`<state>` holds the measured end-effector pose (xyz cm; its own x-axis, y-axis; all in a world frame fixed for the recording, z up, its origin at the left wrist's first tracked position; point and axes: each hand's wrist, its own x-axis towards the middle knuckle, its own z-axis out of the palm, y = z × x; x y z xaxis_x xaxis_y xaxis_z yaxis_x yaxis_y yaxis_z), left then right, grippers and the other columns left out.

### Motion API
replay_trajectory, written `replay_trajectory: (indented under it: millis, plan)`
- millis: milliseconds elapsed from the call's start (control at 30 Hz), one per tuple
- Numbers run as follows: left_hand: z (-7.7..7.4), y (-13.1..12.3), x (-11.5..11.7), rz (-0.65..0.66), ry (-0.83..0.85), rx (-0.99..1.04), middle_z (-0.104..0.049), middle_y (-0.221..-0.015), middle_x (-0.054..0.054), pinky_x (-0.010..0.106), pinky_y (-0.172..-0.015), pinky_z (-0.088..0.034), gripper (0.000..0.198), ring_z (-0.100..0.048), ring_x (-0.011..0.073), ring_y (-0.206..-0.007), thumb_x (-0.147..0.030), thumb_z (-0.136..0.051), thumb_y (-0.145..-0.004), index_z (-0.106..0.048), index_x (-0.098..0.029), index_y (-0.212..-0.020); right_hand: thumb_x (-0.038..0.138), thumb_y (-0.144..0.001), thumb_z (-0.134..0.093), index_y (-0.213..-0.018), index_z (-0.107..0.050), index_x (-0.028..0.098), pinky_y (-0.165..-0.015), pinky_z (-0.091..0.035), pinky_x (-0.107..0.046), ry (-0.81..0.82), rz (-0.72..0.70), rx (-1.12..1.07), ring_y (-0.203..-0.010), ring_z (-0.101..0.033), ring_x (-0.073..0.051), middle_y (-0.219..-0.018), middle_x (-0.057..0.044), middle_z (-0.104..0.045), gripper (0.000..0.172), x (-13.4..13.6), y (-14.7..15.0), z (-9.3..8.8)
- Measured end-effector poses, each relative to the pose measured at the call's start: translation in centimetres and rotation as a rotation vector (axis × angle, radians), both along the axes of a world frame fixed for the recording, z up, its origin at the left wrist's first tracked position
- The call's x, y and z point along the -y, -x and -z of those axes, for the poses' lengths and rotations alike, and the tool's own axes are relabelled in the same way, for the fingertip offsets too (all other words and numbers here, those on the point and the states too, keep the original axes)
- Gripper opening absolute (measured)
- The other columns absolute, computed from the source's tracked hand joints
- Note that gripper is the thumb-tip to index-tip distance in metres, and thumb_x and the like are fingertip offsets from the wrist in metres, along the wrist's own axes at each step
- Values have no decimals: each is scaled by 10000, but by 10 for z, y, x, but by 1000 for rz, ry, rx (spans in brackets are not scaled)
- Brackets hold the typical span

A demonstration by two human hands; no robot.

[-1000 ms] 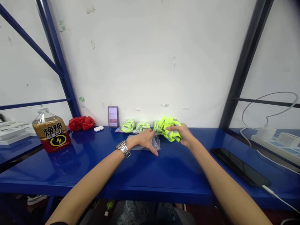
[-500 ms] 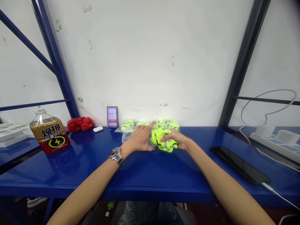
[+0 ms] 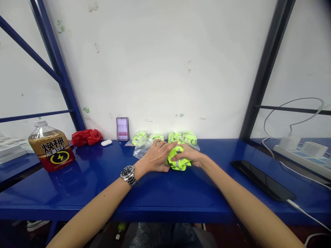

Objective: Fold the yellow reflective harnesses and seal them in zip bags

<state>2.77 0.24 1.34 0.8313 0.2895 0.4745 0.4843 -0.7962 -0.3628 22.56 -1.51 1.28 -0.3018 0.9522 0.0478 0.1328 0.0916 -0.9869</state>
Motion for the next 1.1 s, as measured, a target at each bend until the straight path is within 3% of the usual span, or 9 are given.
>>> replay_trajectory:
  millis: [100, 167, 233, 300, 367, 467, 800, 967, 1100]
  plan:
    - [-6, 1, 2, 15, -85, 64, -450, -1343, 181, 564, -1031, -221, 979, -399, 369, -1211, -527, -695, -649, -211, -151, -1413, 199, -496, -807, -860, -652, 159, -662, -512, -274, -33, -11, -41, -759, -646, -186, -800, -28, -683, 397, 1, 3, -1]
    - [-11, 0, 5, 35, -124, 148, -471, -1299, 187, 551, -1001, -275, 814, -411, 364, -1189, -622, -641, -695, -376, -149, -1301, 200, -500, -803, -849, -648, 159, -636, -508, -272, -70, 48, -53, -727, -641, -184, -769, -18, -680, 384, 1, 4, -2]
    - [-15, -1, 8, 14, -111, 239, -558, -1108, 158, 469, -894, -383, 477, -498, 297, -1037, -558, -516, -841, -503, -147, -1082, 211, -497, -809, -898, -641, 162, -640, -504, -273, -113, 115, -50, -728, -637, -184, -784, -18, -683, 438, 0, 4, -3]
    - [-15, -2, 10, -75, -40, 304, -575, -888, 103, 383, -755, -422, 290, -526, 228, -837, -419, -384, -944, -508, -159, -910, 238, -481, -830, -1002, -613, 161, -679, -502, -280, -155, 188, -40, -783, -636, -194, -867, -36, -685, 569, -2, 3, -3]
    - [-12, -2, 9, -146, 79, 304, -556, -799, 67, 329, -650, -410, 270, -508, 190, -710, -359, -316, -973, -479, -167, -877, 271, -456, -851, -1097, -559, 161, -708, -495, -286, -193, 256, 3, -846, -625, -207, -948, -56, -667, 713, -3, 2, -2]
    - [-6, -2, 5, -154, 195, 250, -547, -813, 53, 299, -597, -388, 235, -497, 169, -666, -314, -279, -984, -449, -176, -901, 339, -464, -842, -1112, -511, 184, -684, -478, -292, -276, 287, 134, -841, -601, -210, -955, -44, -630, 744, -7, 1, 3]
    - [2, -10, 1, -11, 42, 338, -493, -793, 54, 319, -671, -414, 184, -483, 186, -723, -169, -263, -951, -417, -178, -850, 379, -579, -709, -939, -406, 240, -646, -404, -265, -608, 467, 304, -692, -511, -158, -776, 43, -544, 490, -6, 20, 8]
    - [8, -15, 3, 28, -51, 168, -493, -779, 54, 338, -689, -420, 183, -481, 202, -740, -120, -287, -924, -434, -175, -830, 337, -537, -723, -890, -429, 233, -614, -432, -266, -521, 506, 185, -677, -523, -155, -766, 40, -567, 471, -11, 19, 13]
    - [11, -15, 5, 67, 95, 348, -511, -801, 49, 317, -680, -433, 167, -500, 181, -736, -176, -293, -959, -436, -179, -873, 343, -552, -739, -894, -407, 246, -422, -440, -258, -302, 383, -73, -487, -527, -137, -663, 68, -559, 487, -12, 20, 12]
